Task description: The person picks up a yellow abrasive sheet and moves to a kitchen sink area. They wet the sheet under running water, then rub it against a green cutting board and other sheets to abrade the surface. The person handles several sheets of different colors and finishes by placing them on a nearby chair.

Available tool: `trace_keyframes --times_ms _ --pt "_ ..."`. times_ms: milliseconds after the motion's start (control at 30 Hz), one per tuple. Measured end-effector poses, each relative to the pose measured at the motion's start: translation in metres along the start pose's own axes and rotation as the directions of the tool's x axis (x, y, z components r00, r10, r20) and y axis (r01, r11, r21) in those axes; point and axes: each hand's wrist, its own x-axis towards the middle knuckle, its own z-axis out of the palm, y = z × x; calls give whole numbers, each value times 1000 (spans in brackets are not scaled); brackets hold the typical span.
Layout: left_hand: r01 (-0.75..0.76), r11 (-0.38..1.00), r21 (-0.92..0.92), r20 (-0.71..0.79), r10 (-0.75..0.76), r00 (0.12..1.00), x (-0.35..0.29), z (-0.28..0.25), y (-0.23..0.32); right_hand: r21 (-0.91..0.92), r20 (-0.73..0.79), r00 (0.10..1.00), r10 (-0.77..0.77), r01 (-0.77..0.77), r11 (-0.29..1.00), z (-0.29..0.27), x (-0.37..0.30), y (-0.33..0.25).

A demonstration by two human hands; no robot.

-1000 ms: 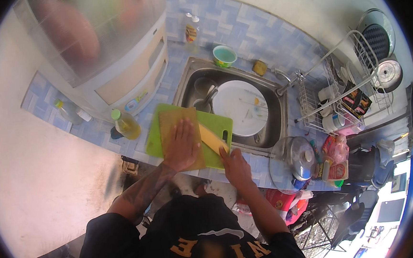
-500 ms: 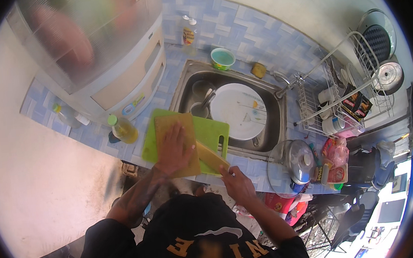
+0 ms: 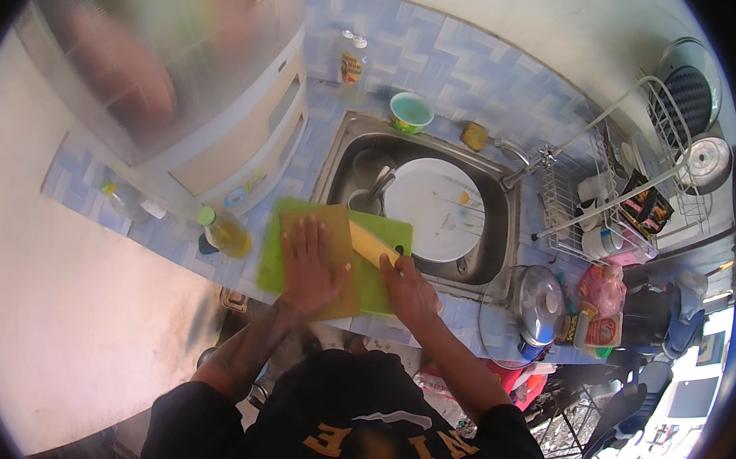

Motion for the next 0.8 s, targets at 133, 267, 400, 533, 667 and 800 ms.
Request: trace_keyframes --times_ms 133,267,400,533,667,800 --pt "-31 999 -19 85 33 996 -1 -6 4 29 10 1000 30 -30 999 6 -24 9" --pt "-14 1000 22 -8 14 1000 -2 3 1 -47 67 994 88 -85 995 -2 36 -3" --pt "-36 999 -12 20 36 999 -2 -7 7 41 19 971 238 -238 970 -14 54 12" --pt "-41 999 27 1 41 999 -4 -8 3 55 15 971 239 -239 969 -29 9 10" --pt "-256 960 -112 -59 250 966 -14 -22 18 20 -80 981 176 -174 984 -4 -5 16" --pt "-378 921 -98 282 390 876 -42 -61 37 -61 -122 988 92 -100 993 -7 -2 6"
